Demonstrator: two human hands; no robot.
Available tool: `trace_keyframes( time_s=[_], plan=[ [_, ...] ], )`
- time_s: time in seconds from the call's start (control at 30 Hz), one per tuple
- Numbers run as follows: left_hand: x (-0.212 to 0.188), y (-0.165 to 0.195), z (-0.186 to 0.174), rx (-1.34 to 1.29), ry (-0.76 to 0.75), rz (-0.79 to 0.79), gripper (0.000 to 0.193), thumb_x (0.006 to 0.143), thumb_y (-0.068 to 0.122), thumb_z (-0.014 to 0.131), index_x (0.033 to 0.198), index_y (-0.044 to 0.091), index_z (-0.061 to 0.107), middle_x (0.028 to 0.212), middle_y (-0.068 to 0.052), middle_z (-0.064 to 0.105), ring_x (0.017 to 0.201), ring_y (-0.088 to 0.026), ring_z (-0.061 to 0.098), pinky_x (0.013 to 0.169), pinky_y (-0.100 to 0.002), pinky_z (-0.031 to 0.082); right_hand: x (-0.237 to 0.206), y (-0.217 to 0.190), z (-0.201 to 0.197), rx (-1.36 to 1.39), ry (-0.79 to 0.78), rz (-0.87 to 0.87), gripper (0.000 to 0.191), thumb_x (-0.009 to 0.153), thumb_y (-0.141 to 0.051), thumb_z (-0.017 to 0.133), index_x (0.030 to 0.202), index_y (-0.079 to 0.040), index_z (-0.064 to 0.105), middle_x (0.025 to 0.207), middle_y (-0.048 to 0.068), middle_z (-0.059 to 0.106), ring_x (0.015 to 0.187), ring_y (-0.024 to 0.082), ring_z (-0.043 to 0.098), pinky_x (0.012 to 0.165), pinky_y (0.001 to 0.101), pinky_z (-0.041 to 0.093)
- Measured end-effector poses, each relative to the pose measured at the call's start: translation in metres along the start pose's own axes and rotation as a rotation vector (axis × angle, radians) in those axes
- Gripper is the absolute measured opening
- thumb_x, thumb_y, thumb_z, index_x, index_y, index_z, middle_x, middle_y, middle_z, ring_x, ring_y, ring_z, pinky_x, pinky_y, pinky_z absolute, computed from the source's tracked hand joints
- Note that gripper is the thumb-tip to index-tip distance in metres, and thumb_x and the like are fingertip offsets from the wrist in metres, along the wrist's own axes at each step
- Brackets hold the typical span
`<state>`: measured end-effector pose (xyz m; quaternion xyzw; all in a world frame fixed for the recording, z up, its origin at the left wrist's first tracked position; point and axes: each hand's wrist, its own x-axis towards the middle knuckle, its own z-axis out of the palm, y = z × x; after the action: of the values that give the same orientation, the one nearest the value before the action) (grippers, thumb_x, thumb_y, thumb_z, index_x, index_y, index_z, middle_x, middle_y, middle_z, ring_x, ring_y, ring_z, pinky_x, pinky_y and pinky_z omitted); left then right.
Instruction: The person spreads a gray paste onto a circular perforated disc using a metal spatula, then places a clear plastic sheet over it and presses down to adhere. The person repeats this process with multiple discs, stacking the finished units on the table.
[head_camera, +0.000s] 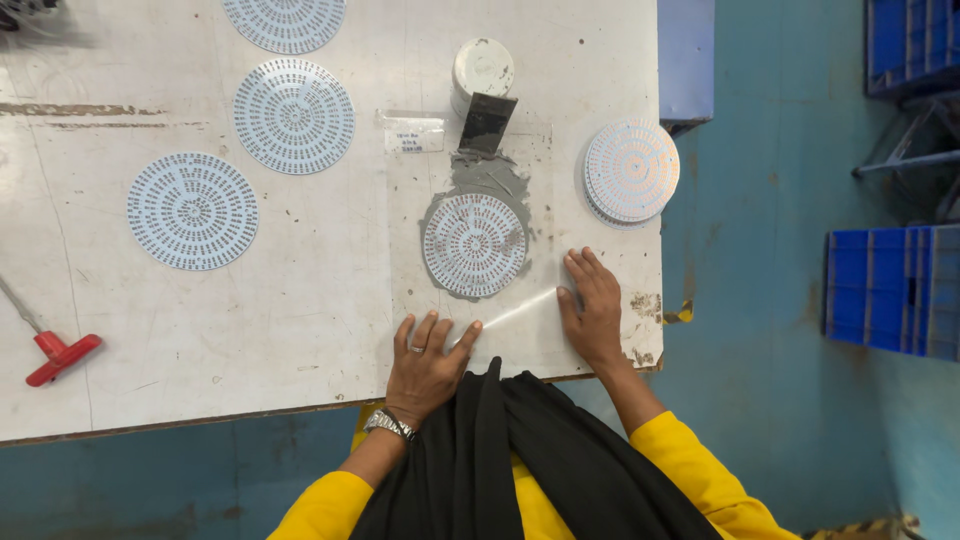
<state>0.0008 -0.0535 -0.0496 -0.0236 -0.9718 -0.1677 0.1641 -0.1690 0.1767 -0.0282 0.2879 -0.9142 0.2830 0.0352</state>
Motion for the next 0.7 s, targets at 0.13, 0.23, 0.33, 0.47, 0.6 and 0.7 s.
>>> trace_keyframes(
  time_s=[0.13, 0.23, 0.33, 0.47, 0.6, 0.7],
  plan=[
    [0.000, 0.002, -0.003, -0.015, 0.032, 0.015, 0.043, 0.093, 0.028, 0.067, 0.135, 0.022, 0.064, 0.122, -0.010, 0.059, 0.127, -0.031, 0.050, 0.111, -0.057, 0.036, 0.011, -0.006, -0.010, 0.134, 0.091, 0.085, 0.047, 0.093, 0.001, 0.061, 0.140, -0.003, 0.059, 0.142, 0.015, 0.063, 0.135, 0.032, 0.058, 0.112, 0.0443, 0.046],
    [-0.001, 0.005, -0.006, -0.009, 0.046, 0.015, 0.042, 0.093, 0.027, 0.067, 0.134, 0.021, 0.065, 0.121, -0.011, 0.061, 0.126, -0.032, 0.051, 0.110, -0.057, 0.036, 0.039, -0.014, -0.016, 0.302, 0.118, 0.127, 0.047, 0.095, 0.001, 0.060, 0.142, -0.003, 0.057, 0.140, 0.014, 0.065, 0.128, 0.028, 0.066, 0.107, 0.0406, 0.053],
    [-0.004, 0.008, -0.007, -0.003, 0.044, 0.006, 0.042, 0.092, 0.027, 0.067, 0.134, 0.020, 0.066, 0.121, -0.011, 0.061, 0.125, -0.032, 0.052, 0.110, -0.057, 0.036, 0.093, -0.022, -0.015, 0.473, 0.107, 0.029, 0.057, 0.094, 0.001, 0.061, 0.149, -0.004, 0.050, 0.144, 0.015, 0.063, 0.130, 0.026, 0.066, 0.107, 0.0395, 0.054],
    [-0.007, 0.011, -0.003, -0.025, 0.044, -0.002, 0.044, 0.090, 0.027, 0.066, 0.134, 0.019, 0.066, 0.120, -0.012, 0.061, 0.124, -0.033, 0.051, 0.109, -0.058, 0.035, 0.172, -0.041, -0.010, 0.330, 0.055, -0.183, 0.077, 0.094, -0.001, 0.069, 0.161, -0.006, 0.030, 0.155, 0.024, 0.050, 0.143, 0.037, 0.050, 0.109, 0.0447, 0.047],
    [-0.006, 0.008, -0.002, -0.028, 0.036, 0.003, 0.044, 0.090, 0.027, 0.065, 0.133, 0.017, 0.065, 0.121, -0.014, 0.060, 0.124, -0.034, 0.051, 0.109, -0.058, 0.034, 0.212, -0.070, -0.004, 0.218, -0.020, -0.179, 0.088, 0.085, -0.004, 0.074, 0.160, -0.008, 0.029, 0.141, 0.022, 0.060, 0.132, 0.038, 0.057, 0.109, 0.0449, 0.044],
    [-0.006, 0.005, -0.004, -0.042, 0.031, 0.000, 0.043, 0.091, 0.027, 0.064, 0.132, 0.016, 0.065, 0.123, -0.015, 0.059, 0.124, -0.035, 0.051, 0.109, -0.059, 0.033, 0.218, -0.085, -0.001, 0.172, -0.107, -0.044, 0.082, 0.084, -0.007, 0.074, 0.156, -0.013, 0.036, 0.123, 0.014, 0.070, 0.114, 0.031, 0.067, 0.099, 0.0403, 0.052]
  ],
)
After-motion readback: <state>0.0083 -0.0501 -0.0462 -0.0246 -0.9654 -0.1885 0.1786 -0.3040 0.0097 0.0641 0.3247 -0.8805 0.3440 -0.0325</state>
